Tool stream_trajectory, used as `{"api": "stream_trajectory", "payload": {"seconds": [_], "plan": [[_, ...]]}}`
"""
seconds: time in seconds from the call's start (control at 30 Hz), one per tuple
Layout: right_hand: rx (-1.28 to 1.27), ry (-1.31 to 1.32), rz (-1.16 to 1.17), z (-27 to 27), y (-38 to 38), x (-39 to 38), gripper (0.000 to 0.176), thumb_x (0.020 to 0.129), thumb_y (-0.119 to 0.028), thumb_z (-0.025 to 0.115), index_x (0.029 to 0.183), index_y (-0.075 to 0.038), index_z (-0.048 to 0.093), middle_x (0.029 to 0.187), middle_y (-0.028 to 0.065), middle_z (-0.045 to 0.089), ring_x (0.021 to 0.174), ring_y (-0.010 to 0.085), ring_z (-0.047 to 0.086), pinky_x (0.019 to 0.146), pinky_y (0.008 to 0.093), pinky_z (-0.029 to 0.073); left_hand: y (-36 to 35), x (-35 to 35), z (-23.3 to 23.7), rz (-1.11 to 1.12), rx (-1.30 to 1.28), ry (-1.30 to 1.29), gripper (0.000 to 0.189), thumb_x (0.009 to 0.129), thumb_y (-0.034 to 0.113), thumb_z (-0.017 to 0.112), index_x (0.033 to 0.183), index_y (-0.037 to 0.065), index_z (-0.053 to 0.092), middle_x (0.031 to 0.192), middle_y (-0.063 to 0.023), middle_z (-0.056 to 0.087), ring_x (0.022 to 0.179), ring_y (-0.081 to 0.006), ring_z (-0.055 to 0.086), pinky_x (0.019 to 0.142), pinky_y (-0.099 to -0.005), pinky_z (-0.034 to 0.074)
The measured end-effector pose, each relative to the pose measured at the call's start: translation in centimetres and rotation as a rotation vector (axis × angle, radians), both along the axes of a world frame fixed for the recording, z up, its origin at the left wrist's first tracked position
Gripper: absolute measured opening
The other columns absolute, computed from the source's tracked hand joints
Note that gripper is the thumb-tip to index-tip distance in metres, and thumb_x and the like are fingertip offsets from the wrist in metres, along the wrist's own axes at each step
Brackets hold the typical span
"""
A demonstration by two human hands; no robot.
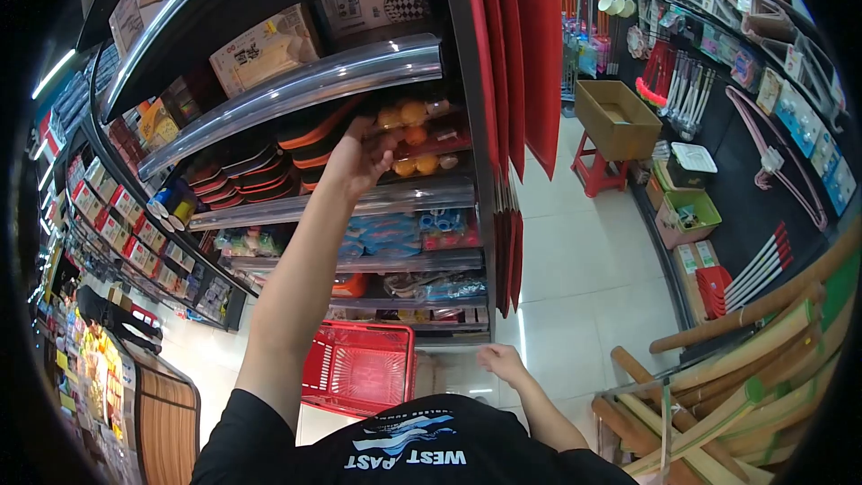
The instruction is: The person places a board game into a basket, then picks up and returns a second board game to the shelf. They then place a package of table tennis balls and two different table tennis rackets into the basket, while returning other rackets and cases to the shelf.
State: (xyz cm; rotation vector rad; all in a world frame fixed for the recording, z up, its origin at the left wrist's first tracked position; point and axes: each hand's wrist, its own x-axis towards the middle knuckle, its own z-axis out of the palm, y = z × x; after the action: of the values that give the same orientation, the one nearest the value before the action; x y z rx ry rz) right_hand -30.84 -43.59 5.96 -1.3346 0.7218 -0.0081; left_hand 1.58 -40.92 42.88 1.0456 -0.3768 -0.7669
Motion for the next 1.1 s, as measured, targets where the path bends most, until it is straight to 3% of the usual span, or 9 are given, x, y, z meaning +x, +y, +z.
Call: {"api": "stream_trajectory", "payload": {"seconds": [0.13,0.47,0.53,0.73,0.8,0.83,0.93,1.0,1.1], "plan": [[-0.014,-0.118,-0.019,3.5,0.3,1.8,0.039,0.096,-0.029,0.055,0.117,0.003,0.059,0.106,0.0126,0.066,0.094,0.0197,0.066,0.076,0.0285,0.053,2.8,-2.6,-0.8,0.06,-0.052,-0.03,0.031,0.092,0.028,0.05,0.109,0.002,0.047,0.091,-0.0145,0.06,0.076,-0.0194,0.063,0.066,-0.031,0.053],[0.095,-0.447,0.033,15.4,-0.1,5.1,0.043,0.1,-0.033,0.044,0.119,0.004,0.056,0.108,0.0132,0.065,0.095,0.0194,0.065,0.081,0.0317,0.051,15.1,-11.6,-4.5,0.088,-0.095,-0.053,0.04,0.091,0.025,0.052,0.121,0.0,0.047,0.107,-0.0136,0.062,0.087,-0.0219,0.065,0.075,-0.0335,0.055],[0.159,-0.635,0.094,16.4,0.1,4.7,0.051,0.101,-0.037,0.04,0.127,0.006,0.049,0.112,0.0143,0.063,0.098,0.0192,0.063,0.083,0.0293,0.05,17.4,-13.5,-5.8,0.14,-0.091,-0.008,0.04,0.09,0.019,0.051,0.123,-0.003,0.045,0.112,-0.0161,0.06,0.093,-0.0241,0.065,0.078,-0.0357,0.055],[0.178,-0.79,0.277,21.5,5.3,3.5,0.091,0.083,-0.062,0.059,0.137,0.007,0.034,0.127,0.016,0.053,0.112,0.0198,0.054,0.095,0.034,0.043,25.4,-16.5,-11.3,0.19,-0.118,-0.062,0.052,0.087,0.02,0.062,0.129,-0.003,0.042,0.123,-0.0131,0.055,0.112,-0.0224,0.055,0.097,-0.036,0.044],[0.302,-0.723,0.268,22.4,7.9,3.7,0.078,0.088,-0.045,0.063,0.138,0.006,0.031,0.123,0.0151,0.054,0.112,0.0195,0.054,0.092,0.0323,0.044,27.9,-16.9,-13.0,0.194,-0.103,-0.036,0.055,0.086,0.022,0.063,0.13,-0.003,0.042,0.123,-0.0127,0.055,0.113,-0.0215,0.054,0.097,-0.0352,0.043],[0.276,-0.703,0.252,23.8,10.0,4.1,0.067,0.089,-0.023,0.065,0.138,0.005,0.029,0.12,0.0133,0.056,0.109,0.0173,0.055,0.089,0.0291,0.046,29.1,-17.0,-13.8,0.208,-0.076,-0.04,0.056,0.087,0.023,0.063,0.131,-0.003,0.041,0.123,-0.0125,0.055,0.113,-0.0207,0.054,0.097,-0.0347,0.043],[0.255,-0.473,0.267,22.7,13.4,5.1,0.06,0.089,-0.005,0.062,0.138,0.006,0.029,0.119,0.0118,0.056,0.106,0.0144,0.056,0.086,0.026,0.048,32.4,-17.4,-16.6,0.268,0.006,-0.098,0.055,0.089,0.022,0.061,0.133,-0.002,0.039,0.124,-0.0124,0.054,0.114,-0.0192,0.053,0.097,-0.0341,0.043],[0.279,-0.416,0.312,21.0,14.9,6.3,0.058,0.09,-0.006,0.06,0.138,0.006,0.029,0.12,0.0114,0.056,0.104,0.0123,0.057,0.086,0.025,0.048,34.4,-17.9,-17.9,0.27,0.127,0.022,0.05,0.091,0.017,0.058,0.134,-0.001,0.039,0.125,-0.0125,0.054,0.116,-0.0188,0.052,0.1,-0.0339,0.041],[0.34,-0.211,0.352,18.0,16.5,8.1,0.053,0.092,-0.015,0.06,0.135,0.006,0.036,0.118,0.0126,0.058,0.102,0.0131,0.058,0.085,0.0258,0.048,36.3,-18.1,-19.4,0.242,0.208,0.169,0.053,0.093,0.018,0.057,0.137,0.001,0.031,0.118,-0.0142,0.056,0.093,-0.0215,0.064,0.076,-0.0328,0.055]]}}
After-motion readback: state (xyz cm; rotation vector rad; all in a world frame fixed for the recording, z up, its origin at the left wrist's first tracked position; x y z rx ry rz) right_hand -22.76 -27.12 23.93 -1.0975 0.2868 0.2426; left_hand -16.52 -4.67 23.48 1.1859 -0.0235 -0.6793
